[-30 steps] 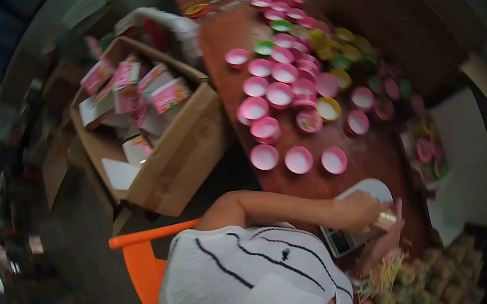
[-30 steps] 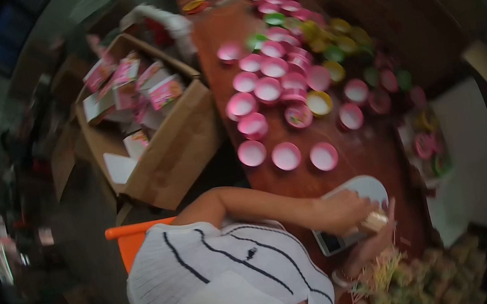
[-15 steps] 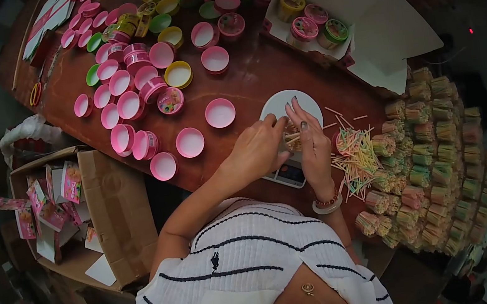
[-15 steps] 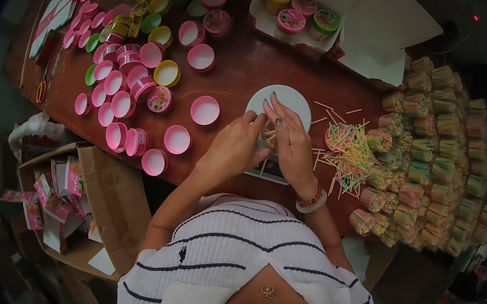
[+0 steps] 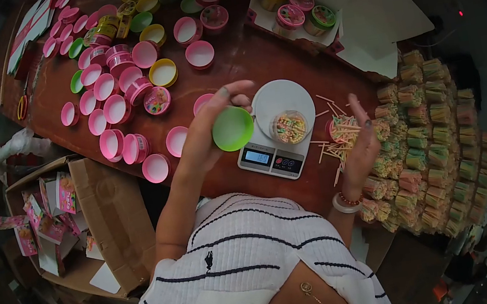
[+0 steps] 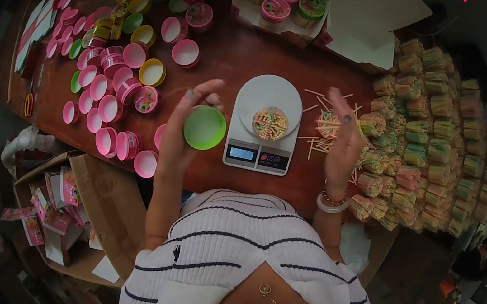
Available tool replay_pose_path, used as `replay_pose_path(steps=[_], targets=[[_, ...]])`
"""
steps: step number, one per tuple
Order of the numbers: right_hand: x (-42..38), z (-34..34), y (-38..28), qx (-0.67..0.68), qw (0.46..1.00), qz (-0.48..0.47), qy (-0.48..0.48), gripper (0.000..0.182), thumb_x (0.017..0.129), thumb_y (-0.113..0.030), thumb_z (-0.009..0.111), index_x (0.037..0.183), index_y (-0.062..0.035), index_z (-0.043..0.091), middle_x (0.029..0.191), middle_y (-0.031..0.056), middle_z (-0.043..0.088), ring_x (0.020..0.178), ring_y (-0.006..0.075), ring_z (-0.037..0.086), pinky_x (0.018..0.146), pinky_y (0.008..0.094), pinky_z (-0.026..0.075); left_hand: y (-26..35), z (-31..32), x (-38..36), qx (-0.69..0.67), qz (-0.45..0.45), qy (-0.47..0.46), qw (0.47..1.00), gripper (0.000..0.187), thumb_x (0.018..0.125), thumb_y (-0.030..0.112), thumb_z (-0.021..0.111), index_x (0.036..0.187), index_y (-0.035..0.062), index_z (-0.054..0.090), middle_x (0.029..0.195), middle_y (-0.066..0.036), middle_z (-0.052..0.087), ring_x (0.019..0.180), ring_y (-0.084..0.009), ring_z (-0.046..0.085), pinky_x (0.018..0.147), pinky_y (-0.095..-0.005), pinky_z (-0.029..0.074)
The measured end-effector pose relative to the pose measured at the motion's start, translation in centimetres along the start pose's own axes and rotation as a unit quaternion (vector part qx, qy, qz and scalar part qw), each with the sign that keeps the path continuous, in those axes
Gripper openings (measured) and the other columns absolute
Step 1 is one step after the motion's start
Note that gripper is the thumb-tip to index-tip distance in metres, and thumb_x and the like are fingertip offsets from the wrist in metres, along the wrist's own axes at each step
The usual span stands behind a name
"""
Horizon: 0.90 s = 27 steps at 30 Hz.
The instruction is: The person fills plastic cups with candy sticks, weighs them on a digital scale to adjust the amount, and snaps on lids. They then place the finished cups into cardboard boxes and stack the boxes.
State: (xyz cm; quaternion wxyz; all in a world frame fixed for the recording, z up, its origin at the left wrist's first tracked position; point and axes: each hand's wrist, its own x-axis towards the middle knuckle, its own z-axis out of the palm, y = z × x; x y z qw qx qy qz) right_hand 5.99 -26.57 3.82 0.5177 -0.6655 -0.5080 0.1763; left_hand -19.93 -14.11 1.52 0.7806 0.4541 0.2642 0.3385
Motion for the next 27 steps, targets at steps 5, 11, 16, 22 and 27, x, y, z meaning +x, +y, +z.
replay_pose_path(steps=[5, 11, 16, 22, 27], targets=[[-2.4, -7.3, 6.3, -0.244, 0.964, 0.049, 0.091, 0.040, 0.111, -0.018, 0.038, 0.116, 0.0050, 0.070, 0.104, 0.0145, 0.076, 0.075, 0.0204, 0.066, 0.075, 0.0340, 0.052, -1.3, -0.9, -0.5, -0.572, -0.060, 0.069, 0.815, 0.046, 0.103, 0.027, 0.051, 0.140, 0.0005, 0.051, 0.130, -0.016, 0.060, 0.127, -0.0301, 0.056, 0.119, -0.0605, 0.032], [-4.1, -7.4, 11.0, -0.306, 0.944, 0.114, 0.050, 0.030, 0.108, -0.018, 0.046, 0.095, -0.0005, 0.067, 0.091, 0.0135, 0.070, 0.081, 0.0264, 0.065, 0.070, 0.0392, 0.051, -0.6, 0.9, 0.7, -0.515, -0.044, 0.141, 0.844, 0.039, 0.101, 0.029, 0.059, 0.130, 0.0024, 0.057, 0.129, -0.018, 0.062, 0.128, -0.0318, 0.056, 0.119, -0.0572, 0.037], [-3.9, -4.8, 7.9, -0.298, 0.943, 0.055, 0.138, 0.022, 0.103, -0.019, 0.059, 0.116, -0.0037, 0.068, 0.117, 0.0130, 0.068, 0.111, 0.0296, 0.060, 0.087, 0.0416, 0.052, 0.1, 1.6, 1.2, -0.542, -0.029, 0.178, 0.821, 0.042, 0.103, 0.036, 0.060, 0.128, 0.0020, 0.056, 0.131, -0.019, 0.060, 0.129, -0.0323, 0.055, 0.119, -0.0507, 0.040], [-3.1, 3.9, 2.2, -0.244, 0.966, -0.080, -0.042, 0.080, 0.079, -0.020, 0.084, 0.148, -0.0047, 0.046, 0.155, 0.0178, 0.041, 0.145, 0.0404, 0.035, 0.119, 0.0497, 0.032, -2.6, 3.9, 2.3, -0.086, -0.001, 0.113, 0.990, 0.042, 0.100, 0.027, 0.062, 0.137, 0.0078, 0.056, 0.128, -0.011, 0.058, 0.118, -0.0270, 0.059, 0.103, -0.0405, 0.047], [-3.5, 7.7, 4.2, -0.066, 0.992, -0.070, -0.078, 0.092, 0.075, -0.014, 0.087, 0.152, -0.0024, 0.037, 0.149, 0.0232, 0.042, 0.141, 0.0419, 0.039, 0.118, 0.0531, 0.031, -2.2, 6.9, 2.7, 0.416, 0.214, -0.028, 0.883, 0.053, 0.086, 0.012, 0.071, 0.138, 0.0085, 0.060, 0.127, -0.017, 0.058, 0.116, -0.0326, 0.059, 0.102, -0.0428, 0.048]])
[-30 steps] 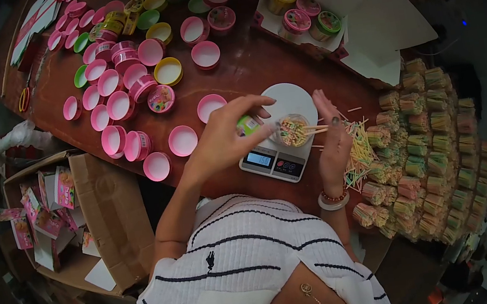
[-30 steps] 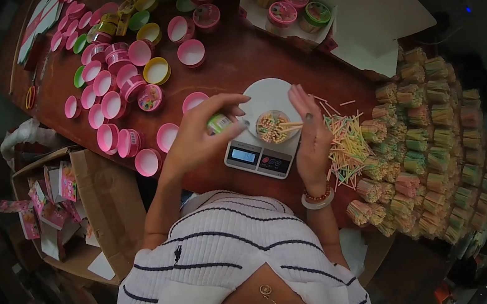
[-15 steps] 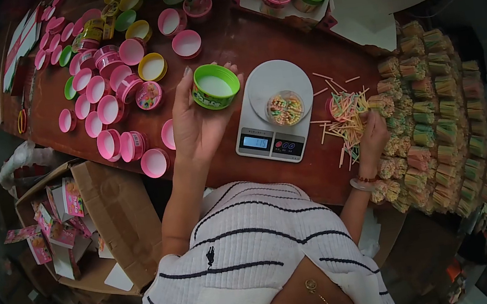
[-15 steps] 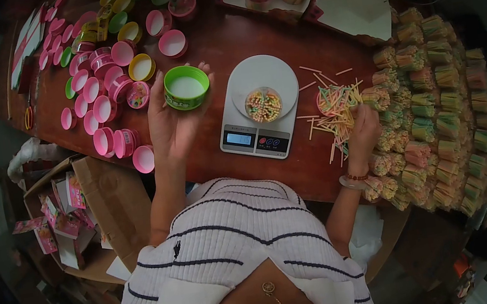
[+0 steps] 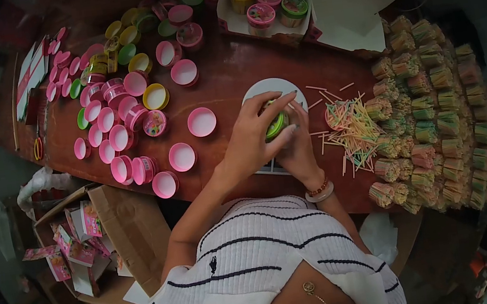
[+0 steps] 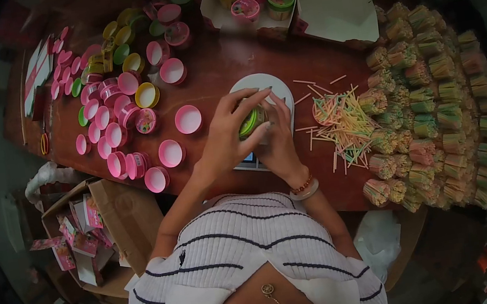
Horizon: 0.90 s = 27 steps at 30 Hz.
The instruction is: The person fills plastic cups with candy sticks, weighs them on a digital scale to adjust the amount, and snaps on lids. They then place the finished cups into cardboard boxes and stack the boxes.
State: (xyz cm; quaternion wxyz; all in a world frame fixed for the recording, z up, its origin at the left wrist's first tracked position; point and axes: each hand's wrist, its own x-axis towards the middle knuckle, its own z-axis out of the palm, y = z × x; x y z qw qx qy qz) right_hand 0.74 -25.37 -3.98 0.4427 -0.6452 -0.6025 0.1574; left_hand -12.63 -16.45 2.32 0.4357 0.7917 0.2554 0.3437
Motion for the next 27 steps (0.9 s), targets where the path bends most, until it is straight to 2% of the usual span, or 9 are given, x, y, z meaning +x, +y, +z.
replay_pose_path(steps=[5, 11, 13, 15, 19, 21, 23, 25, 27], targets=[[-0.4, -3.0, -4.5, 0.332, 0.938, 0.095, 0.039, 0.083, 0.071, -0.003, 0.088, 0.141, -0.0045, 0.045, 0.128, 0.0182, 0.052, 0.115, 0.0362, 0.061, 0.098, 0.0419, 0.052, 1.0, -1.2, 0.8, -0.179, 0.051, -0.019, 0.982, 0.055, 0.084, 0.011, 0.073, 0.138, 0.0101, 0.063, 0.119, -0.015, 0.064, 0.114, -0.0299, 0.063, 0.099, -0.0400, 0.050], [0.8, -5.6, -3.7, -0.124, 0.990, -0.042, 0.060, 0.066, 0.076, -0.006, 0.086, 0.128, -0.0025, 0.047, 0.117, 0.0091, 0.058, 0.110, 0.0225, 0.062, 0.091, 0.0363, 0.052, 1.8, 1.5, 2.0, -0.106, -0.026, 0.026, 0.994, 0.047, 0.089, 0.014, 0.064, 0.135, 0.0051, 0.065, 0.113, -0.014, 0.065, 0.107, -0.0270, 0.064, 0.097, -0.0378, 0.050], [0.8, -5.9, -3.4, 0.107, 0.992, 0.053, 0.040, 0.059, 0.082, -0.012, 0.082, 0.129, -0.0031, 0.047, 0.118, 0.0085, 0.058, 0.110, 0.0210, 0.062, 0.091, 0.0369, 0.053, 0.5, 1.8, 2.1, -0.159, 0.001, 0.003, 0.987, 0.047, 0.089, 0.014, 0.063, 0.135, 0.0041, 0.065, 0.113, -0.014, 0.065, 0.107, -0.0258, 0.063, 0.097, -0.0371, 0.049], [0.0, -5.8, -1.5, 0.453, 0.869, 0.197, 0.017, 0.046, 0.096, -0.020, 0.072, 0.129, -0.0016, 0.046, 0.116, 0.0081, 0.061, 0.108, 0.0182, 0.064, 0.092, 0.0323, 0.053, 0.2, 1.9, 1.9, -0.188, 0.062, -0.044, 0.979, 0.047, 0.089, 0.014, 0.062, 0.135, 0.0030, 0.065, 0.113, -0.014, 0.065, 0.107, -0.0232, 0.063, 0.097, -0.0360, 0.048], [0.1, -6.4, -2.9, 0.653, 0.672, 0.345, -0.050, 0.043, 0.100, -0.018, 0.065, 0.133, -0.0006, 0.044, 0.122, 0.0111, 0.056, 0.118, 0.0174, 0.059, 0.098, 0.0309, 0.050, -0.1, 2.0, 2.1, -0.175, 0.075, -0.079, 0.978, 0.047, 0.090, 0.015, 0.061, 0.134, 0.0029, 0.065, 0.114, -0.014, 0.065, 0.109, -0.0232, 0.062, 0.098, -0.0364, 0.048], [-0.8, -4.2, -3.4, 0.487, 0.855, 0.171, 0.056, 0.047, 0.100, -0.018, 0.066, 0.137, -0.0020, 0.043, 0.134, 0.0139, 0.049, 0.127, 0.0224, 0.054, 0.102, 0.0351, 0.049, -0.1, 2.4, 2.3, -0.238, -0.003, 0.003, 0.971, 0.045, 0.090, 0.016, 0.060, 0.133, 0.0024, 0.066, 0.115, -0.014, 0.065, 0.109, -0.0224, 0.062, 0.097, -0.0350, 0.048], [-0.7, -3.8, -3.5, 0.438, 0.881, 0.166, 0.062, 0.052, 0.099, -0.019, 0.068, 0.140, -0.0033, 0.041, 0.141, 0.0157, 0.044, 0.132, 0.0247, 0.049, 0.105, 0.0394, 0.048, -0.3, 2.8, 2.7, -0.220, 0.009, 0.003, 0.975, 0.043, 0.092, 0.016, 0.058, 0.133, 0.0019, 0.065, 0.114, -0.012, 0.065, 0.108, -0.0204, 0.062, 0.097, -0.0333, 0.048], [-0.2, -3.0, -2.8, -0.025, 0.988, -0.063, 0.136, 0.055, 0.099, -0.023, 0.068, 0.140, -0.0032, 0.038, 0.139, 0.0135, 0.045, 0.128, 0.0247, 0.052, 0.096, 0.0349, 0.053, -0.6, 3.5, 2.9, -0.386, -0.165, 0.033, 0.907, 0.042, 0.094, 0.017, 0.056, 0.133, 0.0020, 0.064, 0.113, -0.010, 0.064, 0.106, -0.0188, 0.061, 0.096, -0.0322, 0.047], [0.4, -3.0, -2.5, -0.059, 0.981, -0.080, 0.166, 0.054, 0.099, -0.029, 0.067, 0.138, -0.0034, 0.040, 0.129, 0.0123, 0.052, 0.111, 0.0223, 0.062, 0.083, 0.0293, 0.056, -0.3, 3.2, 3.2, -0.379, -0.166, 0.032, 0.910, 0.041, 0.096, 0.016, 0.055, 0.133, 0.0018, 0.064, 0.112, -0.009, 0.064, 0.106, -0.0175, 0.059, 0.096, -0.0314, 0.047]])
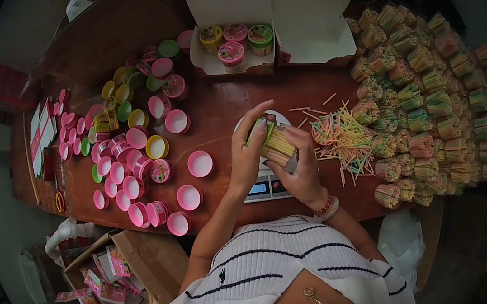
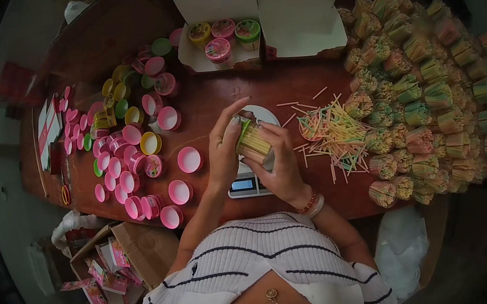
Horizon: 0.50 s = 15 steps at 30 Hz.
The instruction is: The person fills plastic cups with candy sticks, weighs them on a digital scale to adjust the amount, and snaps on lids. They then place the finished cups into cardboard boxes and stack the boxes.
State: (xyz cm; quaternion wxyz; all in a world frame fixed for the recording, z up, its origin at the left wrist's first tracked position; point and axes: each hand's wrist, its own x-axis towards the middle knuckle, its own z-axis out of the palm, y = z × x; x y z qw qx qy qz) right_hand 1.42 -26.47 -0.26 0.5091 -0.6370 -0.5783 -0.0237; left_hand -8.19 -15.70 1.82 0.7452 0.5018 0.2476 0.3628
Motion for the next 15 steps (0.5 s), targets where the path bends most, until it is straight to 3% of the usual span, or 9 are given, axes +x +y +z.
replay_pose_path(steps=[2, 3, 5, 7, 11, 12, 13, 14, 15], targets=[[0.2, -0.9, -0.1, 0.389, 0.868, 0.295, -0.090, 0.039, 0.104, -0.032, 0.058, 0.129, -0.0037, 0.046, 0.105, 0.0103, 0.063, 0.079, 0.0177, 0.068, 0.065, 0.0259, 0.055, -0.3, -0.8, -0.1, 0.170, 0.086, -0.035, 0.981, 0.043, 0.093, 0.020, 0.059, 0.131, 0.0000, 0.063, 0.111, -0.008, 0.064, 0.103, -0.0174, 0.061, 0.094, -0.0317, 0.049], [0.2, -1.2, 0.3, 0.391, 0.868, 0.293, -0.090, 0.039, 0.104, -0.032, 0.058, 0.129, -0.0037, 0.046, 0.105, 0.0103, 0.063, 0.079, 0.0177, 0.068, 0.065, 0.0259, 0.055, -0.2, -0.9, 0.0, 0.172, 0.088, -0.034, 0.981, 0.043, 0.093, 0.020, 0.059, 0.131, 0.0000, 0.063, 0.111, -0.008, 0.064, 0.103, -0.0174, 0.061, 0.094, -0.0317, 0.049], [0.3, -2.2, 1.4, 0.485, 0.759, 0.398, -0.175, 0.039, 0.109, -0.041, 0.040, 0.128, -0.0073, 0.046, 0.097, 0.0083, 0.064, 0.068, 0.0148, 0.064, 0.055, 0.0227, 0.050, 0.3, -1.4, 0.0, 0.234, 0.223, -0.108, 0.940, 0.041, 0.085, 0.012, 0.065, 0.125, 0.0010, 0.067, 0.109, -0.012, 0.067, 0.101, -0.0218, 0.064, 0.092, -0.0340, 0.050], [0.8, -1.7, 1.7, 0.531, 0.686, 0.434, -0.243, 0.043, 0.111, -0.046, 0.031, 0.127, -0.0090, 0.046, 0.094, 0.0072, 0.065, 0.063, 0.0133, 0.062, 0.050, 0.0211, 0.047, 1.0, -1.5, 0.1, 0.196, 0.204, -0.096, 0.955, 0.042, 0.081, 0.011, 0.067, 0.121, 0.0011, 0.068, 0.108, -0.013, 0.069, 0.100, -0.0237, 0.066, 0.092, -0.0353, 0.051], [0.3, -0.9, 0.7, 0.575, 0.704, 0.389, -0.151, 0.039, 0.109, -0.035, 0.046, 0.136, -0.0076, 0.044, 0.113, 0.0129, 0.061, 0.088, 0.0180, 0.065, 0.068, 0.0317, 0.056, 1.0, -0.5, -0.2, 0.175, 0.165, -0.029, 0.970, 0.041, 0.086, 0.011, 0.064, 0.126, 0.0020, 0.065, 0.111, -0.010, 0.067, 0.101, -0.0206, 0.065, 0.094, -0.0332, 0.051], [0.5, -0.7, 0.5, 0.346, 0.895, 0.248, -0.135, 0.040, 0.104, -0.024, 0.055, 0.138, -0.0070, 0.042, 0.120, 0.0145, 0.057, 0.100, 0.0229, 0.062, 0.078, 0.0361, 0.055, 0.7, -0.4, -0.3, 0.125, 0.125, -0.010, 0.984, 0.040, 0.089, 0.012, 0.063, 0.128, 0.0024, 0.063, 0.113, -0.008, 0.067, 0.101, -0.0194, 0.065, 0.094, -0.0325, 0.051], [0.6, -0.5, 0.4, 0.083, 0.989, 0.076, -0.099, 0.048, 0.099, -0.013, 0.064, 0.140, -0.0064, 0.041, 0.128, 0.0161, 0.052, 0.112, 0.0277, 0.058, 0.088, 0.0406, 0.053, 0.2, -1.0, -0.1, 0.104, 0.075, -0.001, 0.992, 0.036, 0.096, 0.014, 0.059, 0.131, 0.0026, 0.060, 0.113, -0.006, 0.065, 0.102, -0.0153, 0.063, 0.093, -0.0307, 0.051], [0.5, -0.2, 0.7, 0.089, 0.990, 0.025, -0.105, 0.062, 0.083, 0.005, 0.073, 0.137, -0.0074, 0.045, 0.135, 0.0171, 0.045, 0.124, 0.0364, 0.049, 0.100, 0.0466, 0.047, -0.2, -1.5, 0.1, 0.103, 0.078, 0.011, 0.992, 0.036, 0.096, 0.014, 0.059, 0.131, 0.0026, 0.060, 0.113, -0.006, 0.065, 0.102, -0.0153, 0.063, 0.093, -0.0307, 0.051], [0.4, 0.1, 1.5, 0.093, 0.989, 0.022, -0.112, 0.062, 0.083, 0.005, 0.073, 0.137, -0.0074, 0.045, 0.135, 0.0171, 0.045, 0.124, 0.0364, 0.049, 0.100, 0.0466, 0.047, -0.6, -2.0, 0.3, -0.047, -0.032, 0.011, 0.998, 0.037, 0.099, 0.017, 0.058, 0.133, 0.0029, 0.058, 0.112, -0.006, 0.064, 0.104, -0.0143, 0.062, 0.094, -0.0296, 0.050]])
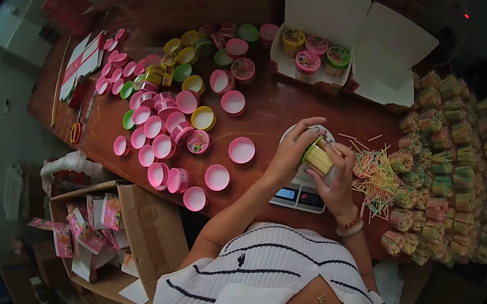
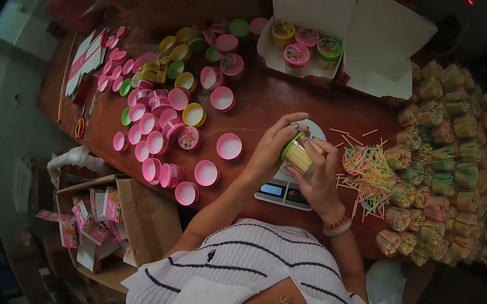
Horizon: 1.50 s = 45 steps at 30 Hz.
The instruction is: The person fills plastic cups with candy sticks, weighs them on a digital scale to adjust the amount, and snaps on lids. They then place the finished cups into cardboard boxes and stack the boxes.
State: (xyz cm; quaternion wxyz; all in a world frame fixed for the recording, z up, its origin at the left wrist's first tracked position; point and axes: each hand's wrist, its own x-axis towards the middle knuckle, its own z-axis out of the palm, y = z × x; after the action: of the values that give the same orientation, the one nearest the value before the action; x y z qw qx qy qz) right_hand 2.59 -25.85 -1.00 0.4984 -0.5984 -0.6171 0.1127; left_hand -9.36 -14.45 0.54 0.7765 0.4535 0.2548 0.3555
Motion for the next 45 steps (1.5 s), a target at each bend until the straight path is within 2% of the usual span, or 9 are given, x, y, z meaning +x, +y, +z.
replay_pose_path(steps=[4, 8, 11, 15, 20, 23, 33, 37, 45], targets=[[0.1, 1.0, 2.4, -0.163, 0.970, -0.180, 0.000, 0.063, 0.077, 0.004, 0.078, 0.132, -0.0114, 0.052, 0.133, 0.0165, 0.046, 0.125, 0.0378, 0.050, 0.103, 0.0466, 0.048, -1.8, -0.9, 0.4, -0.090, -0.068, 0.012, 0.994, 0.036, 0.099, 0.018, 0.058, 0.131, 0.0023, 0.057, 0.111, -0.006, 0.065, 0.101, -0.0130, 0.063, 0.090, -0.0302, 0.052], [0.5, 1.4, 1.4, 0.122, 0.981, 0.142, 0.049, 0.041, 0.098, -0.031, 0.068, 0.127, -0.0068, 0.052, 0.128, 0.0138, 0.056, 0.117, 0.0281, 0.060, 0.094, 0.0407, 0.053, 0.7, -0.1, 0.0, 0.170, 0.178, -0.030, 0.969, 0.044, 0.090, 0.014, 0.065, 0.132, 0.0018, 0.057, 0.113, -0.009, 0.066, 0.105, -0.0161, 0.064, 0.095, -0.0321, 0.051], [0.8, 0.7, 1.6, 0.664, 0.646, 0.375, -0.027, 0.069, 0.106, -0.064, 0.026, 0.142, -0.0077, 0.043, 0.130, 0.0104, 0.058, 0.102, 0.0209, 0.067, 0.079, 0.0336, 0.060, 2.0, -0.4, 0.1, 0.231, 0.218, -0.122, 0.941, 0.048, 0.085, 0.012, 0.067, 0.131, 0.0014, 0.059, 0.115, -0.010, 0.065, 0.110, -0.0164, 0.062, 0.099, -0.0316, 0.048], [0.3, 1.4, -1.2, 0.332, 0.913, 0.233, 0.054, 0.071, 0.106, -0.064, 0.025, 0.149, -0.0081, 0.034, 0.136, 0.0122, 0.056, 0.103, 0.0211, 0.068, 0.081, 0.0355, 0.060, 0.9, 0.1, 0.4, 0.119, 0.152, -0.047, 0.980, 0.046, 0.089, 0.013, 0.065, 0.133, 0.0023, 0.058, 0.117, -0.008, 0.065, 0.112, -0.0157, 0.061, 0.100, -0.0305, 0.046], [0.8, 0.4, -1.6, 0.527, 0.786, 0.314, 0.073, 0.065, 0.108, -0.055, 0.035, 0.149, -0.0049, 0.033, 0.134, 0.0146, 0.056, 0.109, 0.0232, 0.066, 0.089, 0.0344, 0.058, 0.7, 1.1, 0.4, 0.107, 0.122, -0.048, 0.986, 0.043, 0.093, 0.012, 0.064, 0.135, 0.0032, 0.057, 0.117, -0.007, 0.064, 0.113, -0.0142, 0.059, 0.100, -0.0293, 0.045], [-0.1, 2.6, -1.1, 0.278, 0.935, 0.181, 0.126, 0.067, 0.108, -0.058, 0.031, 0.149, -0.0054, 0.032, 0.135, 0.0125, 0.053, 0.118, 0.0221, 0.059, 0.097, 0.0353, 0.052, 0.8, 1.8, 0.5, 0.118, 0.159, 0.000, 0.980, 0.048, 0.088, 0.012, 0.068, 0.135, 0.0047, 0.057, 0.114, -0.007, 0.066, 0.108, -0.0150, 0.062, 0.098, -0.0306, 0.048], [-7.7, -0.2, 2.9, 0.249, 0.953, 0.034, -0.168, 0.068, 0.098, -0.026, 0.059, 0.156, -0.0055, 0.029, 0.149, 0.0161, 0.045, 0.136, 0.0261, 0.048, 0.113, 0.0384, 0.041, 6.6, 5.9, 0.6, 0.382, 0.144, -0.540, 0.736, 0.070, 0.075, 0.018, 0.077, 0.141, 0.0099, 0.055, 0.094, -0.010, 0.069, 0.087, -0.0283, 0.068, 0.080, -0.0388, 0.055], [-0.6, -2.8, 1.3, 0.749, 0.517, 0.328, -0.252, 0.076, 0.105, -0.068, 0.024, 0.130, -0.0034, 0.055, 0.092, 0.0113, 0.069, 0.061, 0.0106, 0.062, 0.052, 0.0236, 0.051, 7.4, 3.7, 7.2, 0.350, 0.171, -0.442, 0.808, 0.067, 0.076, 0.019, 0.073, 0.139, 0.0075, 0.055, 0.103, -0.016, 0.071, 0.096, -0.0352, 0.068, 0.086, -0.0401, 0.055], [-3.1, -11.7, 0.9, 0.443, 0.807, 0.364, 0.143, 0.060, 0.111, -0.052, 0.027, 0.122, -0.0021, 0.059, 0.085, 0.0032, 0.064, 0.067, 0.0094, 0.061, 0.057, 0.0226, 0.050, 0.5, -0.6, 23.0, 0.525, 0.351, -0.063, 0.773, 0.045, 0.081, 0.018, 0.070, 0.123, 0.0023, 0.064, 0.112, -0.019, 0.064, 0.105, -0.0375, 0.063, 0.094, -0.0440, 0.051]])
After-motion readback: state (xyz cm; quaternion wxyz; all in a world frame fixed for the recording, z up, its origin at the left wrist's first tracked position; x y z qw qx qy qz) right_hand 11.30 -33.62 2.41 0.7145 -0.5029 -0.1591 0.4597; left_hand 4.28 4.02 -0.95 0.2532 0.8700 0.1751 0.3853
